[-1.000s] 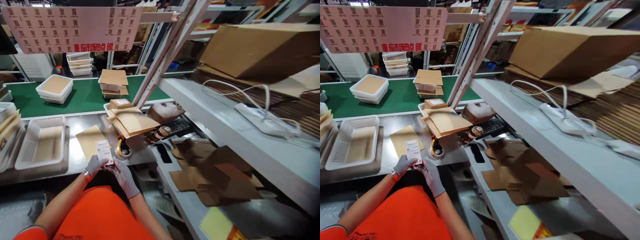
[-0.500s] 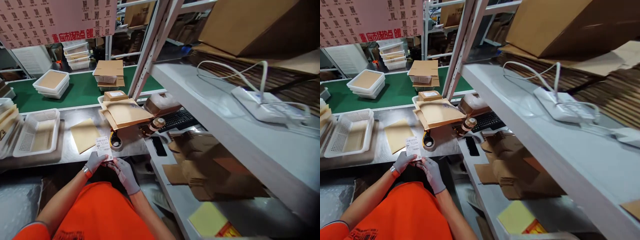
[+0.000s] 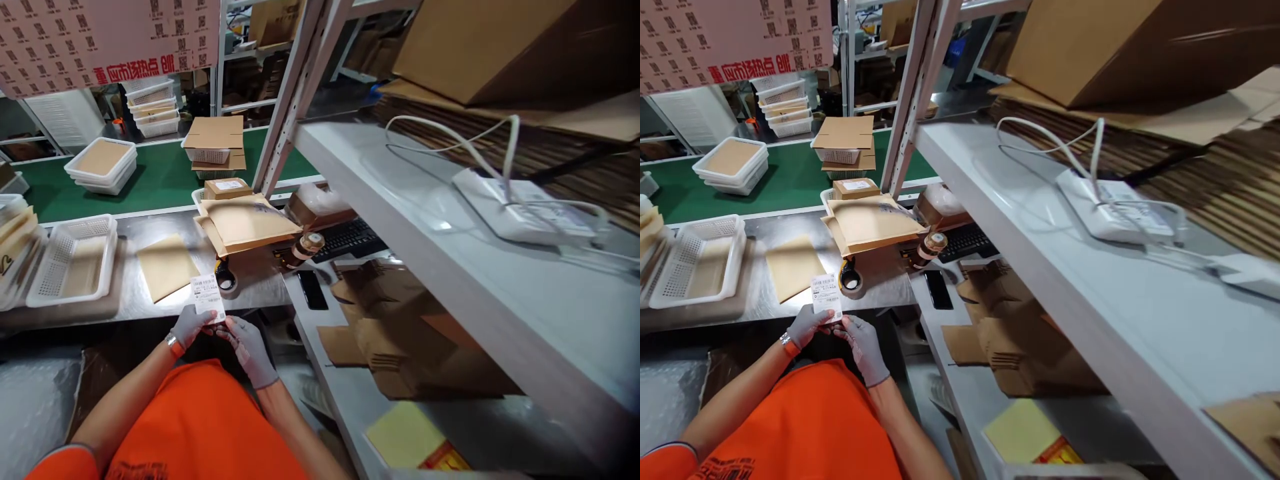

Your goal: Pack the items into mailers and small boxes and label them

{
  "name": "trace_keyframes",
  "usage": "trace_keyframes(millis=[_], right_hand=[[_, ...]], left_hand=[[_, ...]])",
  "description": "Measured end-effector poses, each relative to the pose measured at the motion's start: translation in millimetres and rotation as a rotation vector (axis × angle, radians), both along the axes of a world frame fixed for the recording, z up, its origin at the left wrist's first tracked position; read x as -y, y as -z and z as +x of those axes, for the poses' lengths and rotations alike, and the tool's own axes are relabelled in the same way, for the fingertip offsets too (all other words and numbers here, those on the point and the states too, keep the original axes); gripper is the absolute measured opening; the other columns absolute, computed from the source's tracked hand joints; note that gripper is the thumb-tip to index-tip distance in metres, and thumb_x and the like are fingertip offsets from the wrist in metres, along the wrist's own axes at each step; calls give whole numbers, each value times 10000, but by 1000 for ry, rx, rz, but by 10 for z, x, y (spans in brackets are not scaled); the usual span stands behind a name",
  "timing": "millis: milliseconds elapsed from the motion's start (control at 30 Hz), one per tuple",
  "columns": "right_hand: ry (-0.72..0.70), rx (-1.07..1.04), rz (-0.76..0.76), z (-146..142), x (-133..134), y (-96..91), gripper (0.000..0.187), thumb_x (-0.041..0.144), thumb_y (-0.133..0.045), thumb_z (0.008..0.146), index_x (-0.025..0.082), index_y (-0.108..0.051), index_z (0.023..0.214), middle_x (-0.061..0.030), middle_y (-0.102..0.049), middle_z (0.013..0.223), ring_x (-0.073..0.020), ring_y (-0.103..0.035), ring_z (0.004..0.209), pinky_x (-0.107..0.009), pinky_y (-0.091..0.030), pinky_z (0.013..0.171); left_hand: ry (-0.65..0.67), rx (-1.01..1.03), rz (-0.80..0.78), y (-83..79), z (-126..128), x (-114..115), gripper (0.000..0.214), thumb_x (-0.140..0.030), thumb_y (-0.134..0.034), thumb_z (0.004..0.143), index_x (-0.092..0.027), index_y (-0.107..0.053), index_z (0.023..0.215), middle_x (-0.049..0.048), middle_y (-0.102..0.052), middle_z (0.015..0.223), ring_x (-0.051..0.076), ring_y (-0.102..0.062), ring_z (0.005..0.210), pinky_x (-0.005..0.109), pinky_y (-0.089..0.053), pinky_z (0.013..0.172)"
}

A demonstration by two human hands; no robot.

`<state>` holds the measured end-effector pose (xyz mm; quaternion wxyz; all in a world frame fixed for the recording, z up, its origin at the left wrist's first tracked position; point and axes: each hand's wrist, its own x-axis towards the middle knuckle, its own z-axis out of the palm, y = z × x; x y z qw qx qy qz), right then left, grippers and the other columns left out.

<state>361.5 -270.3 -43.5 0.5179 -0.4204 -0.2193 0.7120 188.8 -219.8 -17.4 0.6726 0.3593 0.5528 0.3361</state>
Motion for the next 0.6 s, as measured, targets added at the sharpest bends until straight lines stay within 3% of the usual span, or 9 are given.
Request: trace_keyframes(millis=[600], right_hand=[[-4, -43, 17, -183, 16, -4, 482, 620, -992, 706, 210, -858, 922, -78, -845, 911, -253, -790, 855, -411, -653, 896]], left_hand=[[-33, 30, -26, 71, -155, 30, 726, -562, -1027, 551, -88, -803, 1052, 131, -837, 946, 214, -747, 720, 282, -555, 553]])
